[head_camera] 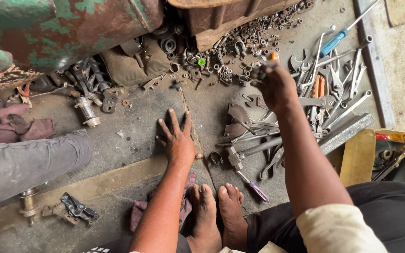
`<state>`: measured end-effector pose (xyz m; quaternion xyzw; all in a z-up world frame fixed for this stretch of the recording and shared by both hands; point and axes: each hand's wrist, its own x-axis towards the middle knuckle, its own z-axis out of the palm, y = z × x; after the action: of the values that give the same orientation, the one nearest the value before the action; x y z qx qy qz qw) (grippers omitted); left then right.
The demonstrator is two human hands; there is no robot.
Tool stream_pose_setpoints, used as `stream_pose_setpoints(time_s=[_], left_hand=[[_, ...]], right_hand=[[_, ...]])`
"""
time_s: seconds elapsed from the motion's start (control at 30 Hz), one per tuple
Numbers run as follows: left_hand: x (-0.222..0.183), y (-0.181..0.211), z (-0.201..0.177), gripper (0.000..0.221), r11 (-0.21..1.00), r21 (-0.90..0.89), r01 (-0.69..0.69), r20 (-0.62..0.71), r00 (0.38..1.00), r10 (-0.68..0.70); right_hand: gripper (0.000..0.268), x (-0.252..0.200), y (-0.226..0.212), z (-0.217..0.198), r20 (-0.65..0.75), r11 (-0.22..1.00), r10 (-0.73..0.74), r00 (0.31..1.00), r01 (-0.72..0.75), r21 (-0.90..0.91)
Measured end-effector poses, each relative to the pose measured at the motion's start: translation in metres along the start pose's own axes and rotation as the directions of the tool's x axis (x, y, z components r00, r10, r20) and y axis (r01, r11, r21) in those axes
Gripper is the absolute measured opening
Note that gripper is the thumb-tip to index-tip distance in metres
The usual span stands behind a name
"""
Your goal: The person handles and works on a small metal bicycle part by hand while sitting on the floor, picking up and sorting through various small nuts and bolts from a pile on the ground.
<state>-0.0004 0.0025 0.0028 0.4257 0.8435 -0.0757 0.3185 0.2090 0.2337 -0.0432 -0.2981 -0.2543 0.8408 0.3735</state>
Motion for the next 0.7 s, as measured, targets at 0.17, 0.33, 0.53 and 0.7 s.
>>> stream_pose_setpoints(time_s=[0.17,0.33,0.53,0.7], left_hand=[[0.002,0.001,-0.003,0.143,1.0,0.028,-0.006,0.006,1.0,0.005],[0.002,-0.002,0.005,0.145,0.999,0.033,0.002,0.044,0.999,-0.003],[0.006,-0.004,0.011,0.142,0.999,0.044,-0.005,0.012,1.0,0.005],[0.001,0.002,-0.002,0.143,1.0,0.004,0.014,0.044,0.999,-0.014]], right_hand=[[0.013,0.013,-0.007,-0.011,-0.258,0.995,0.044,0.965,-0.066,-0.076],[0.028,0.066,-0.001,0.006,-0.256,0.32,-0.227,0.94,-0.177,-0.931],[0.045,0.096,0.002,0.039,0.257,-0.44,-0.219,0.941,0.139,-0.887],[0.035,0.069,-0.014,0.024,-0.055,-0.367,-0.155,0.986,-0.109,-0.924]])
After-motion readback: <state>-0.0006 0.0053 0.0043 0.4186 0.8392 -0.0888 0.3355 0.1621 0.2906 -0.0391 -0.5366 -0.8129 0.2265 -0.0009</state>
